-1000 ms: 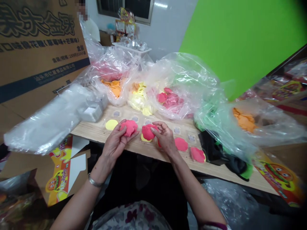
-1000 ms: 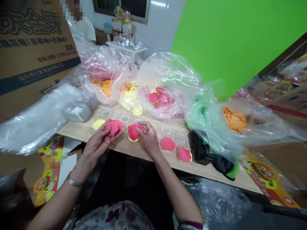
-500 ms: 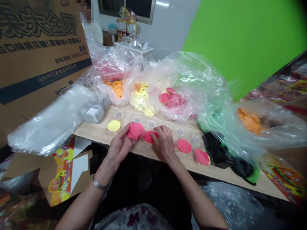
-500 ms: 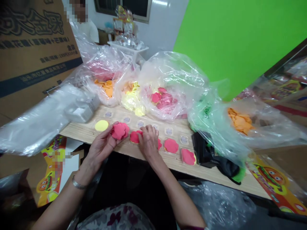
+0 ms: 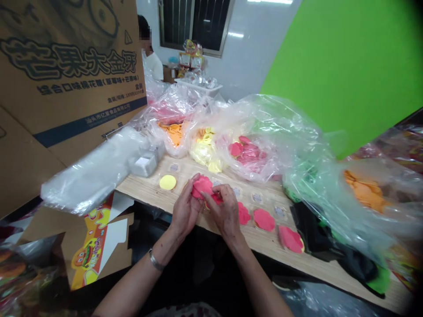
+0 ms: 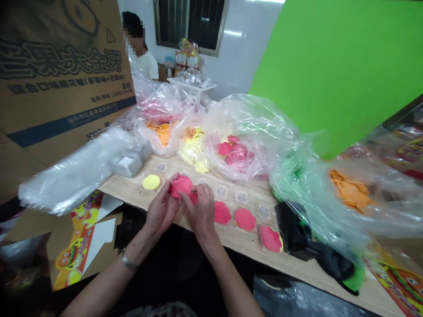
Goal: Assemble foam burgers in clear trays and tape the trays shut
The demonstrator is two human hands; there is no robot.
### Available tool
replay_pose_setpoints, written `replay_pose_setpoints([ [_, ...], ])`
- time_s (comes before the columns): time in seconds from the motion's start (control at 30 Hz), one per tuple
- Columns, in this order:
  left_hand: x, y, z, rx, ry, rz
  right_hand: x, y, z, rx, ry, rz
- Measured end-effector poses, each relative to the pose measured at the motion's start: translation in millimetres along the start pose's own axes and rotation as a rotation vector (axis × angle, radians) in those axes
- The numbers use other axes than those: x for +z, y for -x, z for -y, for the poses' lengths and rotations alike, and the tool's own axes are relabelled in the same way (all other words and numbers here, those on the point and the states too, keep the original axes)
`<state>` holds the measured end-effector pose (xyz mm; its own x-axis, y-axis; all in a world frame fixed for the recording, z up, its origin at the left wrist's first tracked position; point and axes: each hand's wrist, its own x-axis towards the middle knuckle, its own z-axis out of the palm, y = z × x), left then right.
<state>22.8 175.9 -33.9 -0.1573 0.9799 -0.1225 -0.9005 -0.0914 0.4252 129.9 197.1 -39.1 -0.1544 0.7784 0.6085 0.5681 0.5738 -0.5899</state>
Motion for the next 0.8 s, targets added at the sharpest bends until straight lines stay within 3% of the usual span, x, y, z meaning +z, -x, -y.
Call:
replay_pose_setpoints([
  [0.13, 0.7, -1.0, 0.1, -0.010, 0.004, 0.007, 5.3, -2.0, 7.3, 0.091, -0.225, -0.016],
  [0.27, -12.2, -0.6, -11.8, 0.013, -0.055, 0.030, -0.4, -15.1, 7.7, 0.393, -0.596, 0.087],
  [0.4, -32.0, 2.8, -36.5, 0.100, -0.224, -0.076, -3.0, -29.6, -2.2, 0.556, -0.889, 0.207],
  [0.63, -56.5, 5.7, -70.8, 0.202, -0.354, -0.124, 24.8, -37.0, -21.8, 0.586, -0.885, 0.475],
  [0.7, -59.0, 6.2, -73.4, 0.191, -0.364, -0.113, 35.8, -38.7, -24.4, 0.533, -0.736, 0.527],
  [0.8, -61.0, 6.1, -74.1, 0.163, -0.362, -0.098, 46.2, -39.3, -24.5, 0.267, -0.274, 0.547],
])
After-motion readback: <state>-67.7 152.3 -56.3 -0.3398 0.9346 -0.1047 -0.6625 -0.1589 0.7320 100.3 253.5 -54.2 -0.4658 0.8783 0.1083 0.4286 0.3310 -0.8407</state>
